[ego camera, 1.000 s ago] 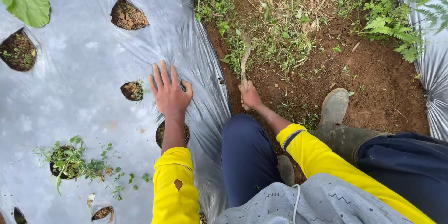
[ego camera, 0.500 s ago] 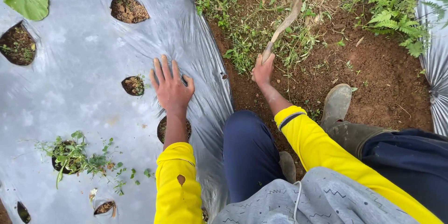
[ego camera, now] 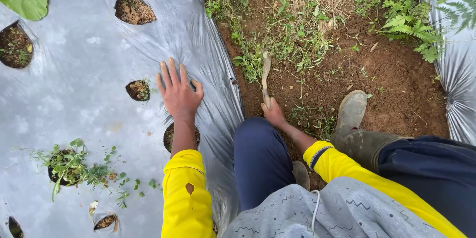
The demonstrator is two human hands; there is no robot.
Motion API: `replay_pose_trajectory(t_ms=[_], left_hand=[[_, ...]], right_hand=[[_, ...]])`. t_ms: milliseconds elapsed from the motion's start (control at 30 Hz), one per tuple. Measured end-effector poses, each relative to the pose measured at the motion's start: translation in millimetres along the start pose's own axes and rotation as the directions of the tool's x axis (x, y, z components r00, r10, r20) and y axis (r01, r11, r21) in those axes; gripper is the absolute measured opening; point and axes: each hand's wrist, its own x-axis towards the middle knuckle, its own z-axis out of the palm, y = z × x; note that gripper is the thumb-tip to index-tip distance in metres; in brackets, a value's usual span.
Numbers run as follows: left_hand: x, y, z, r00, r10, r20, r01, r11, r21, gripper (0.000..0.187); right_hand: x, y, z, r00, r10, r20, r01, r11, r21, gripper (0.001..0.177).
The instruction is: The person walks through a garden holding a bundle of weeds, then kneels to use a sickle to remove weeds from the soil between rows of crops covered in plastic mulch.
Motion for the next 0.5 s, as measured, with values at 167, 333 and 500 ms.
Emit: replay_pose_trajectory(t_ms=[167,333,500], left_hand=[[1.3,-1.0,-1.3,1.0,0.009,0.004,-0.009,1.0,0.0,0.057],[4.5,-1.7,-0.7,1.0,0.005,0.011,-0.005,1.0,0.004,0.057],[2.9,-0.7,2.6,1.0,-0.002,0.007,0.002,1.0,0.004,0.057]], right_hand=[[-3.7,-46.5,-1.8,0.968,0.026,-0.248,-0.028,1.0,-0.006,0.031],[32.9,-124.3,-11.3,0.897,-0.05,-0.438,0.097,0.992,0.086,0.029],[-12.2,-125.3,13.8,0.99,0.011,-0.137,-0.016,0.999,-0.039,0.029]])
